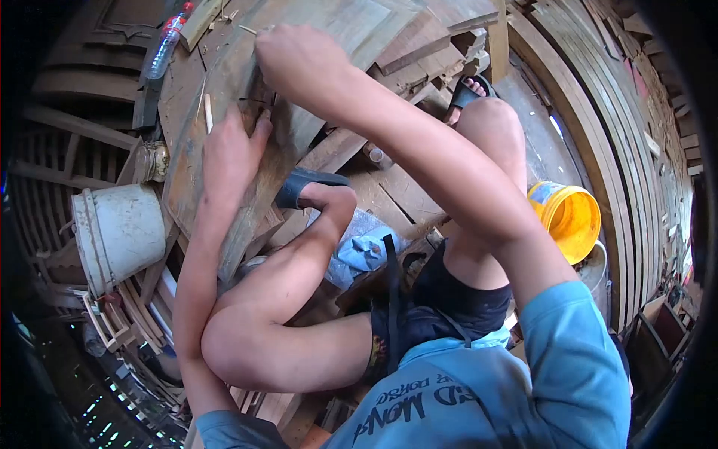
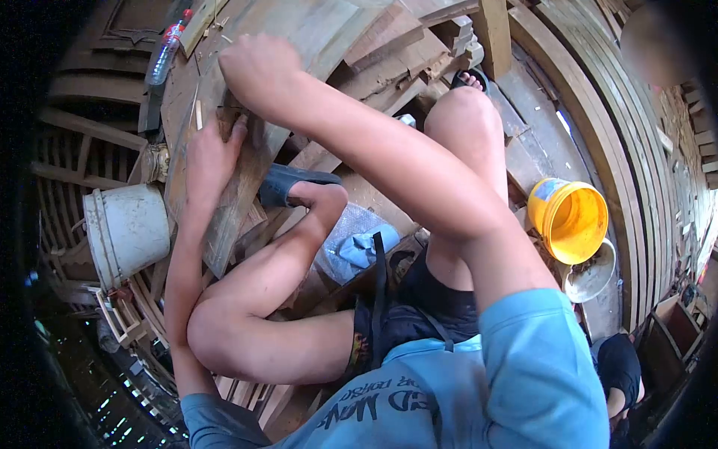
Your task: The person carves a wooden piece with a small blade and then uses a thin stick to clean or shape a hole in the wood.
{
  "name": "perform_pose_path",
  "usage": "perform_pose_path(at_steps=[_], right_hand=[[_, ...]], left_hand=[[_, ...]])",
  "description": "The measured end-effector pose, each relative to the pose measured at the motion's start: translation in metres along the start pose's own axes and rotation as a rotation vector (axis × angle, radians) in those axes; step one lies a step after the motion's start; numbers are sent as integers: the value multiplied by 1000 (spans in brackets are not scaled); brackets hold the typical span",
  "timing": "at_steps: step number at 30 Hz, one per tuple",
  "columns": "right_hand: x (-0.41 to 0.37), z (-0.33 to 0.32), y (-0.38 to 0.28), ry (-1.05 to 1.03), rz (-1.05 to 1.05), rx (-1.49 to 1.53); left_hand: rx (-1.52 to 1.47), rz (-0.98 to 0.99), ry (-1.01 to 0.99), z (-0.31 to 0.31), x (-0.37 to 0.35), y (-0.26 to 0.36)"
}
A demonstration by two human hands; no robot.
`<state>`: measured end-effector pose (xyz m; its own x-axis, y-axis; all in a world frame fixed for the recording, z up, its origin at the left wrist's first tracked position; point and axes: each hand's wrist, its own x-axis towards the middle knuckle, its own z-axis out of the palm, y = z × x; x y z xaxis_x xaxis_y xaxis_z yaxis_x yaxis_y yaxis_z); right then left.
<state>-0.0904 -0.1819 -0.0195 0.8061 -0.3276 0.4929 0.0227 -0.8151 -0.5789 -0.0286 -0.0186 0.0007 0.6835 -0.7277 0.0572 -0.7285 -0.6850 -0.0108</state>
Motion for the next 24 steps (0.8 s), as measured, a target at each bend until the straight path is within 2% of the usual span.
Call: perform_pose_path(at_steps=[3,5,9,12,13,16,19,20,22,24], right_hand=[[-2,-3,-5,-42,-10,-19],[-37,-30,-16,-71,117,-41],[-10,-15,-3,-71,40,-23],[21,12,4,-81,-3,-49],[10,5,-3,-3,28,-45],[-35,-28,-12,-72,110,-110],[-23,-26,-1,-83,26,9],[-12,-13,2,-78,54,16],[18,4,6,-132,-60,-54],[-1,-4,7,-64,-1,-58]], left_hand=[[8,-33,6,-5,2,0],[-5,-82,-60,-8,3,6],[-6,-49,-66,-2,0,0],[-57,2,13,0,4,-2],[-46,3,8,-1,3,-1],[-19,-35,-13,-6,1,1],[-6,-39,-7,2,1,-1],[5,-1,15,2,2,-3],[-30,30,30,0,0,1],[20,10,10,-2,2,-1]])
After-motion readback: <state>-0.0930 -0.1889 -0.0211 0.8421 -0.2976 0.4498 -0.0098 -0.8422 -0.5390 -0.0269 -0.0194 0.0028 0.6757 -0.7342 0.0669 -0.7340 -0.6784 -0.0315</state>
